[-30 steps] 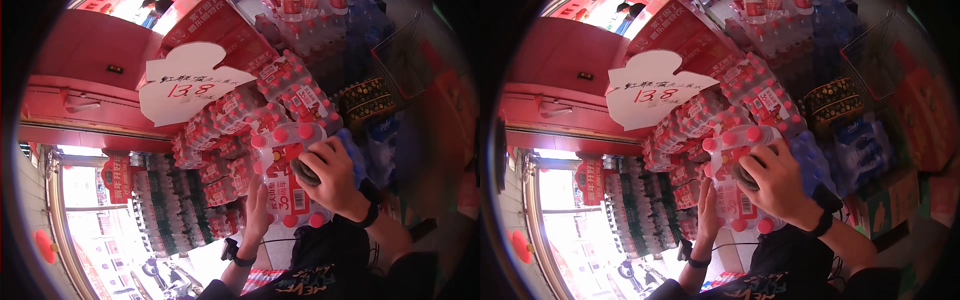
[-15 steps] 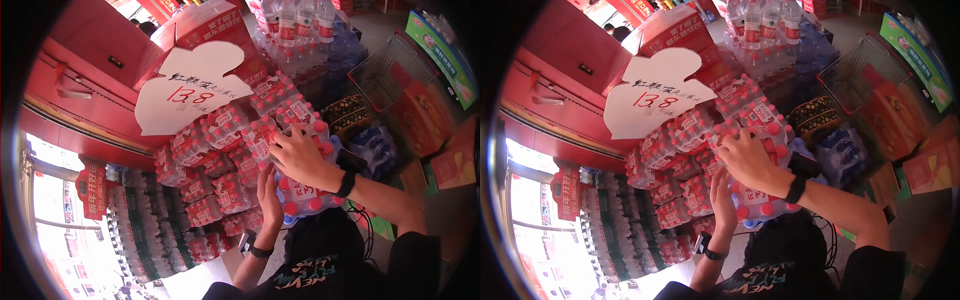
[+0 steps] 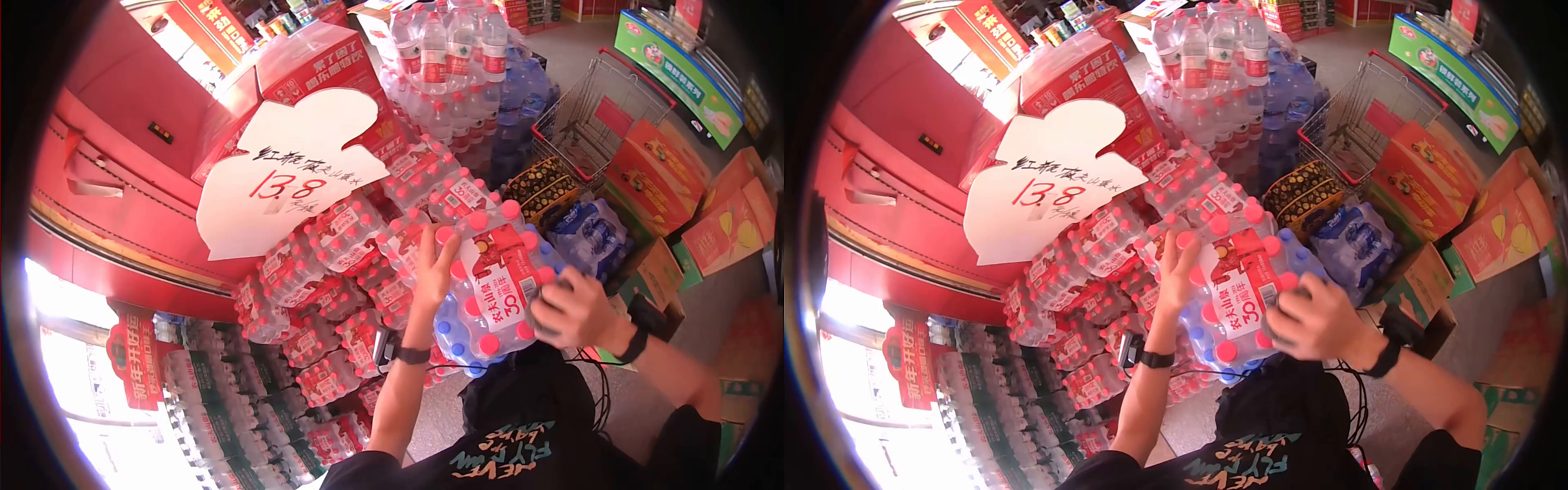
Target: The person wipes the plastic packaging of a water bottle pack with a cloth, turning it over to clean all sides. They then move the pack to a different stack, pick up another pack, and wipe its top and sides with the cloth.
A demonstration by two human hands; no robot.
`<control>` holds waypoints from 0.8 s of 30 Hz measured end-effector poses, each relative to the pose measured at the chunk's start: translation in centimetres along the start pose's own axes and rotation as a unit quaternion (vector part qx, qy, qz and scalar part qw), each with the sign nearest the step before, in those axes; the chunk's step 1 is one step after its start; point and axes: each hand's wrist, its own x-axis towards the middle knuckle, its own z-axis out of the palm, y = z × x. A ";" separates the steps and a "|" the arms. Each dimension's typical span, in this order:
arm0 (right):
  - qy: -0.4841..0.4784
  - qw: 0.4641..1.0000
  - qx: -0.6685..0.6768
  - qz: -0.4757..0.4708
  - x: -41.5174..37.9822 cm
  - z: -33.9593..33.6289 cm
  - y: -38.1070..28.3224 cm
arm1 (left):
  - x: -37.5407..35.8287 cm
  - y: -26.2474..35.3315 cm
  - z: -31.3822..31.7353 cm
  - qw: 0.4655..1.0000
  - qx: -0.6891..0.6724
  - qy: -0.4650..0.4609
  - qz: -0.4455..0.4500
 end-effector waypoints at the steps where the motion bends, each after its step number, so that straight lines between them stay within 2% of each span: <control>1: 0.002 0.999 0.052 0.013 0.2 0.4 1.1 | 0.1 -0.8 -0.1 1.000 -0.010 -0.001 0.002; 3: 0.020 0.999 0.029 -0.019 0.8 0.9 2.0 | 0.6 -2.3 -0.4 0.999 -0.031 -0.003 0.008; 6: 0.029 0.999 -0.029 -0.005 3.6 2.0 4.9 | 0.4 -2.5 -0.1 0.999 -0.046 -0.001 0.021; 10: 0.055 0.998 -0.001 0.026 6.8 5.4 8.8 | 0.4 -2.9 0.0 0.998 -0.063 0.005 0.026; 12: 0.055 0.998 -0.028 0.030 8.0 5.8 9.2 | 0.5 -2.9 0.0 0.998 -0.032 0.011 0.055; 14: 0.056 0.995 -0.017 0.083 9.8 7.6 10.3 | 0.3 -3.0 -0.2 0.997 0.023 0.014 0.073; 15: 0.040 0.993 -0.011 0.112 10.6 8.0 10.3 | 0.7 -3.2 0.0 0.995 0.036 0.022 0.094; 18: 0.065 0.994 0.009 0.093 10.9 8.2 8.9 | 0.5 -3.5 -0.2 0.988 0.081 0.024 0.126; 21: 0.060 0.994 0.051 0.072 12.4 8.6 6.4 | 0.4 -2.5 0.3 0.987 0.039 0.019 0.157; 22: 0.070 0.994 0.069 0.042 13.3 9.7 5.1 | 0.3 -3.5 0.1 0.992 0.014 0.018 0.120; 23: 0.091 0.992 0.088 -0.004 14.2 10.7 3.5 | 0.0 -4.6 0.2 0.989 0.036 0.036 0.138; 24: 0.072 0.993 0.095 -0.009 15.0 11.4 1.7 | -0.1 -5.3 0.2 0.984 0.059 0.052 0.157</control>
